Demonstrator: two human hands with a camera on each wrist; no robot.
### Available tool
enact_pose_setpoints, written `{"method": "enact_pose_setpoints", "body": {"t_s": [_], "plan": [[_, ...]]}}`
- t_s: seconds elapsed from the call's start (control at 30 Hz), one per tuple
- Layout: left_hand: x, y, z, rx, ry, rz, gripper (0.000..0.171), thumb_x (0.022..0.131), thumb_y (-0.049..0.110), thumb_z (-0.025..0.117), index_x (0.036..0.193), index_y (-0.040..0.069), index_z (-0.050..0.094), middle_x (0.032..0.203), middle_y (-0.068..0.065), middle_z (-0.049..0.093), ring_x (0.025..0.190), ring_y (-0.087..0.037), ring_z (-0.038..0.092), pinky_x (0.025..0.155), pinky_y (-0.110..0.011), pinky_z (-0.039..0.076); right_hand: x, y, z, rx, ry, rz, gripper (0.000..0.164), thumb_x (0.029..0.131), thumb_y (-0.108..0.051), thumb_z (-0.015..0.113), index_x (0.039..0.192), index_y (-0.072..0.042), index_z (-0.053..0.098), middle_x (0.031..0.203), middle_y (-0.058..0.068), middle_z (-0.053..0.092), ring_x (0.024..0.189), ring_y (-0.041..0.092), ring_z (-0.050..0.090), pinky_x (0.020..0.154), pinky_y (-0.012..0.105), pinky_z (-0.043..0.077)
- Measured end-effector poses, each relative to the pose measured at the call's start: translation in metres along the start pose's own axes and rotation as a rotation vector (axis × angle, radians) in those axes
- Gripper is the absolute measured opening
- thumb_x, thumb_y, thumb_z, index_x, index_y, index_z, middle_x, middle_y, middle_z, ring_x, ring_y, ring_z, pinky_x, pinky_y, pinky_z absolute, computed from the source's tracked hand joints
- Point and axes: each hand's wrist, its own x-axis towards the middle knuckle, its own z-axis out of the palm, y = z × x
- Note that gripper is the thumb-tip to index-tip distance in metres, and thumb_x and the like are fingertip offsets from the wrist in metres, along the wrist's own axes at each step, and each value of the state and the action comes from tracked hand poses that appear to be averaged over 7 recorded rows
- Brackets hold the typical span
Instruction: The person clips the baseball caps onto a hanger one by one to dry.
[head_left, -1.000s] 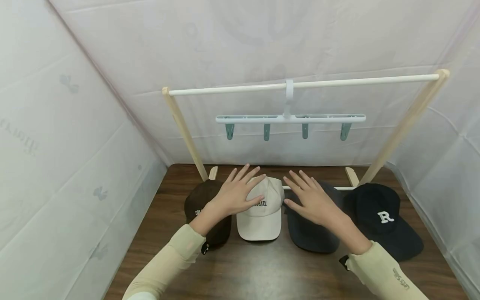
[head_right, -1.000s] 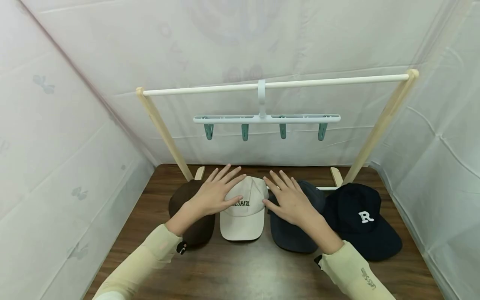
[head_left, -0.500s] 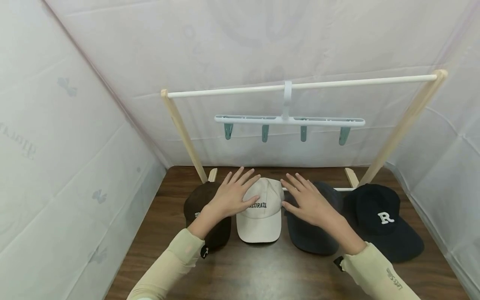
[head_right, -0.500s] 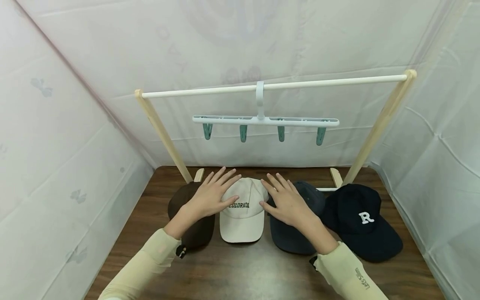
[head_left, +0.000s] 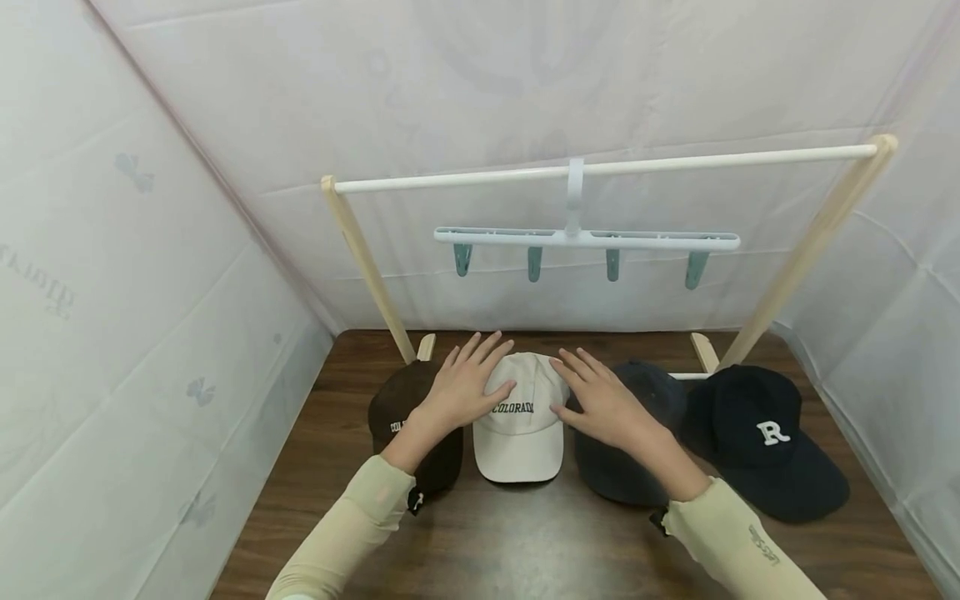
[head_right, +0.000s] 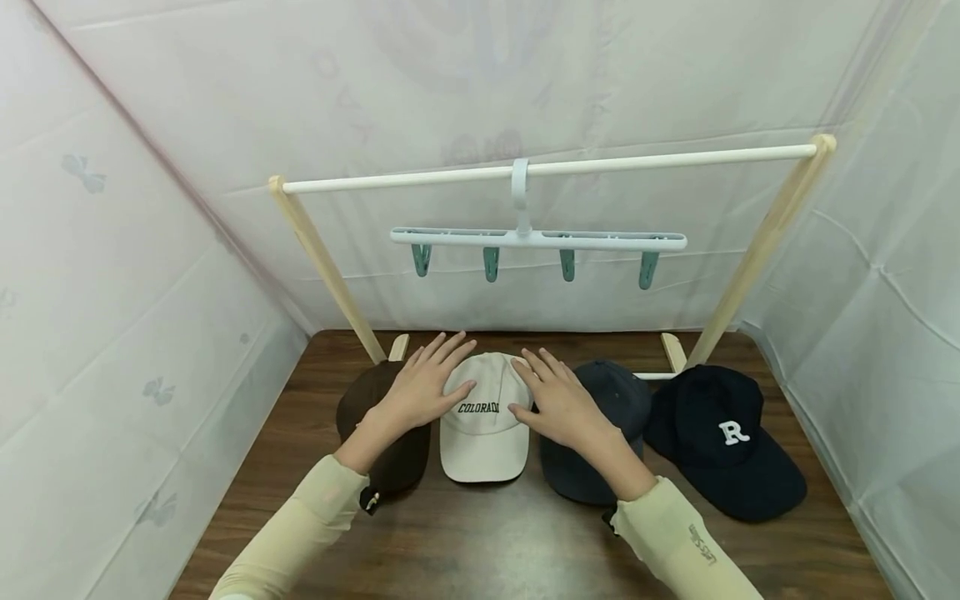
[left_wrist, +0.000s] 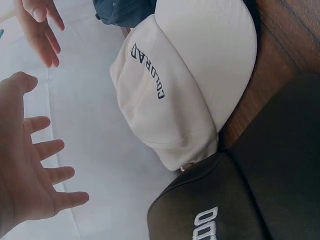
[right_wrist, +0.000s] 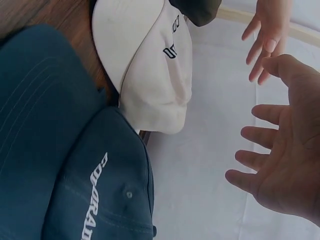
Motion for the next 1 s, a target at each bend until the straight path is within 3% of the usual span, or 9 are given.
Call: {"method": "enact_pose_setpoints", "body": {"t_s": [0.3, 0.5, 0.77, 1.0], "plan": [[0.0, -0.001, 0.011, -0.075, -0.012, -0.033, 0.066, 0.102, 0.056, 0.05, 0.159, 0.026, 0.035, 0.166, -0.002, 0.029, 0.151, -0.034, 0.028, 0.113, -0.064, 0.032, 0.008, -0.004, 0.009, 0.022, 0.006, -0.014, 0.081, 0.093, -0.042, 0.075, 0.154, -0.003, 0.04, 0.16, 0.023, 0.035, 0.149, 0.043, 0.029, 0.115, 0.06, 0.031], [0.005, 0.002, 0.013, -0.075, 0.005, -0.018, 0.066, 0.103, 0.055, 0.049, 0.16, 0.025, 0.034, 0.166, -0.003, 0.029, 0.15, -0.036, 0.03, 0.113, -0.064, 0.032, 0.015, -0.005, 0.016, 0.039, -0.002, -0.01, 0.083, 0.091, -0.044, 0.076, 0.156, -0.006, 0.04, 0.161, 0.021, 0.034, 0.148, 0.043, 0.029, 0.109, 0.065, 0.037], [0.015, 0.004, 0.018, -0.096, -0.021, -0.031, 0.067, 0.104, 0.055, 0.047, 0.161, 0.025, 0.031, 0.167, -0.004, 0.028, 0.151, -0.037, 0.028, 0.113, -0.063, 0.032, 0.026, -0.003, 0.02, 0.055, 0.001, 0.025, 0.083, 0.092, -0.042, 0.075, 0.156, -0.003, 0.039, 0.16, 0.023, 0.035, 0.147, 0.046, 0.031, 0.112, 0.061, 0.035], [0.02, 0.0, 0.018, -0.093, -0.022, -0.033, 0.066, 0.104, 0.055, 0.047, 0.16, 0.024, 0.033, 0.166, -0.004, 0.029, 0.15, -0.038, 0.029, 0.113, -0.063, 0.032, 0.037, -0.006, 0.026, 0.162, -0.033, 0.081, 0.083, 0.095, -0.043, 0.072, 0.158, -0.004, 0.034, 0.162, 0.022, 0.03, 0.148, 0.046, 0.028, 0.112, 0.063, 0.033]]}}
